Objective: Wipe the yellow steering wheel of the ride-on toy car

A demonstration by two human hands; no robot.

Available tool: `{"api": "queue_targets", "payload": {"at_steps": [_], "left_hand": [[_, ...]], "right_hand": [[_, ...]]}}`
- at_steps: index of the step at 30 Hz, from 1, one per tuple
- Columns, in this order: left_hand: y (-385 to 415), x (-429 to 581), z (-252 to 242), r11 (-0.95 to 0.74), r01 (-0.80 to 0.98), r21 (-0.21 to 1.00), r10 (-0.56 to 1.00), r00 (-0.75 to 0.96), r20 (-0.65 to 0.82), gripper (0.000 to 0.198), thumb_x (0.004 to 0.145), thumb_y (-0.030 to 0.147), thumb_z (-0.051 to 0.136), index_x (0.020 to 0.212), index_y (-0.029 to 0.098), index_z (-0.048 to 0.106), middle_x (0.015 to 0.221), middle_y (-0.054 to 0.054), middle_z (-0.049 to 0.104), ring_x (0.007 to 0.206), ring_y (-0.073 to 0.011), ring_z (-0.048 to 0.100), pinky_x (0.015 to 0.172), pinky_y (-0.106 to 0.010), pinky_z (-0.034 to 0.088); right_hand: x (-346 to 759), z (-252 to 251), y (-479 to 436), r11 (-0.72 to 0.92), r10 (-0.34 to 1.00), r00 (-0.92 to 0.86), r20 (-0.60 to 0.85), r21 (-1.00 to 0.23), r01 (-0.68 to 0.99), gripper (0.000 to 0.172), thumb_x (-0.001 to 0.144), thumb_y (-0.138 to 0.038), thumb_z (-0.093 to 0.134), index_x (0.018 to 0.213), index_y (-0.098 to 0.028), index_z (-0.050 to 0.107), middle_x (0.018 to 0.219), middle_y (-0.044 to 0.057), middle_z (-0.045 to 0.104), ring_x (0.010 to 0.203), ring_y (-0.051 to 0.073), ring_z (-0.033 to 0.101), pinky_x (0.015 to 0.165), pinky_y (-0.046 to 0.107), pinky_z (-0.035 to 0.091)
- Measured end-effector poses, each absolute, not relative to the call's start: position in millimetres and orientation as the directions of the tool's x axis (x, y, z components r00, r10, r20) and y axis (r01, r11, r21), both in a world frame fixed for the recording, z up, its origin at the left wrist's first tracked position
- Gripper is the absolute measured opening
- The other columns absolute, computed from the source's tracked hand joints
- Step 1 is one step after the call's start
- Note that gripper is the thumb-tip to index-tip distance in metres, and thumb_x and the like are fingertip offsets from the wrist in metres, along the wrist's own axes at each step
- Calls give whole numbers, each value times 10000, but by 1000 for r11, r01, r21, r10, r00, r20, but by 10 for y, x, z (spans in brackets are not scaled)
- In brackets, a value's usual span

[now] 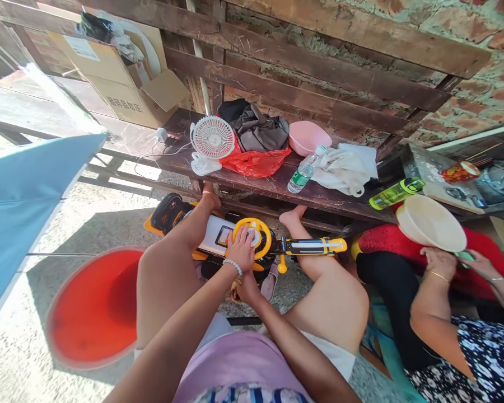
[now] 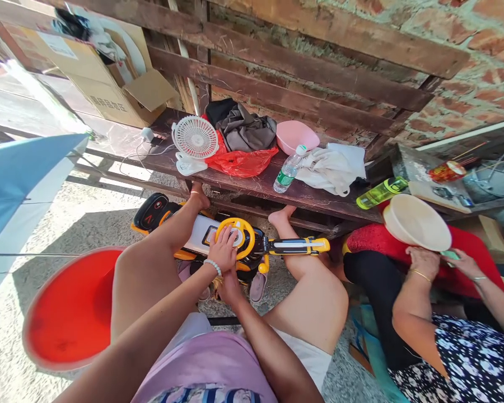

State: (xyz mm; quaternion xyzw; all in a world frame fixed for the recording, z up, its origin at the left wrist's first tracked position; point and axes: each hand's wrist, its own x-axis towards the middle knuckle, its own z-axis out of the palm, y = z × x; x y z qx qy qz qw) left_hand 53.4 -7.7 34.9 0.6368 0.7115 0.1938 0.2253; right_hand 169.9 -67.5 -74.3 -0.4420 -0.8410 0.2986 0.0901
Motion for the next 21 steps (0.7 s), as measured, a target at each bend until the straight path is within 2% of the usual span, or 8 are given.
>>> {"api": "queue_targets", "payload": {"at_steps": [2,4,6,7,9,12,17,21], "left_hand": [[-19,387,324,165,669,725,986,-109,-124,630,889,221,613,1517,180,601,1722,-156,410,1620,-355,330,1341,-636,112],[8,135,271,241,390,889,970,-124,-208,492,936,276,571,1404,167,676,1582,-163,594,1515,-321,503,1311,-556,296],[-37,-169,187,295,83,952,940,-204,-274,473,987,393,534,1383,171,669,1404,-153,722,1362,-285,644,1218,-488,454],[-88,-314,135,304,6,953,918,-269,-291,468,968,415,577,1361,179,670,1348,-141,747,1313,-271,672,1193,-466,480],[-221,-539,21,356,-20,934,853,-403,-333,442,907,388,659,1283,158,687,1268,-153,767,1276,-272,687,1174,-453,494],[-385,-657,-135,445,-14,895,770,-504,-391,397,875,351,669,1211,139,690,1173,-165,779,1197,-288,717,1120,-474,531],[-373,-525,-261,451,18,892,808,-433,-399,336,863,329,691,1156,165,703,1076,-125,793,1095,-261,739,1085,-457,551],[-340,-438,-266,480,49,876,825,-364,-432,296,851,355,731,1095,187,722,1017,-101,788,1086,-269,736,1051,-436,565]], "right_hand": [[1547,-656,-654,504,747,-655,-112,-548,668,675,898,-48,561,1567,-131,533,1574,202,555,1446,334,510,1220,501,429],[1429,-572,-565,575,699,-709,-96,-514,636,626,948,-59,524,1560,-186,558,1616,176,521,1466,346,485,1218,548,420],[1322,-514,-439,686,609,-789,-79,-447,574,616,984,-79,509,1579,-235,544,1677,140,460,1516,351,428,1218,577,419],[1269,-500,-376,732,567,-819,-85,-403,549,616,992,-82,507,1587,-242,536,1693,126,443,1536,349,405,1218,579,422],[1169,-504,-274,780,528,-840,-129,-318,539,603,1000,-71,497,1582,-225,545,1682,119,465,1543,349,404,1222,586,425],[1096,-560,-218,764,561,-806,-187,-259,592,586,992,-45,479,1552,-187,578,1639,125,527,1510,356,455,1240,604,403],[1531,-659,-299,785,556,-807,-199,-194,588,579,981,-49,472,1529,-188,599,1681,119,474,1492,346,480,1192,570,468],[2227,-690,-392,788,560,-795,-232,-147,598,589,964,-51,507,1494,-268,644,1668,63,501,1546,327,423,1236,543,414]]}}
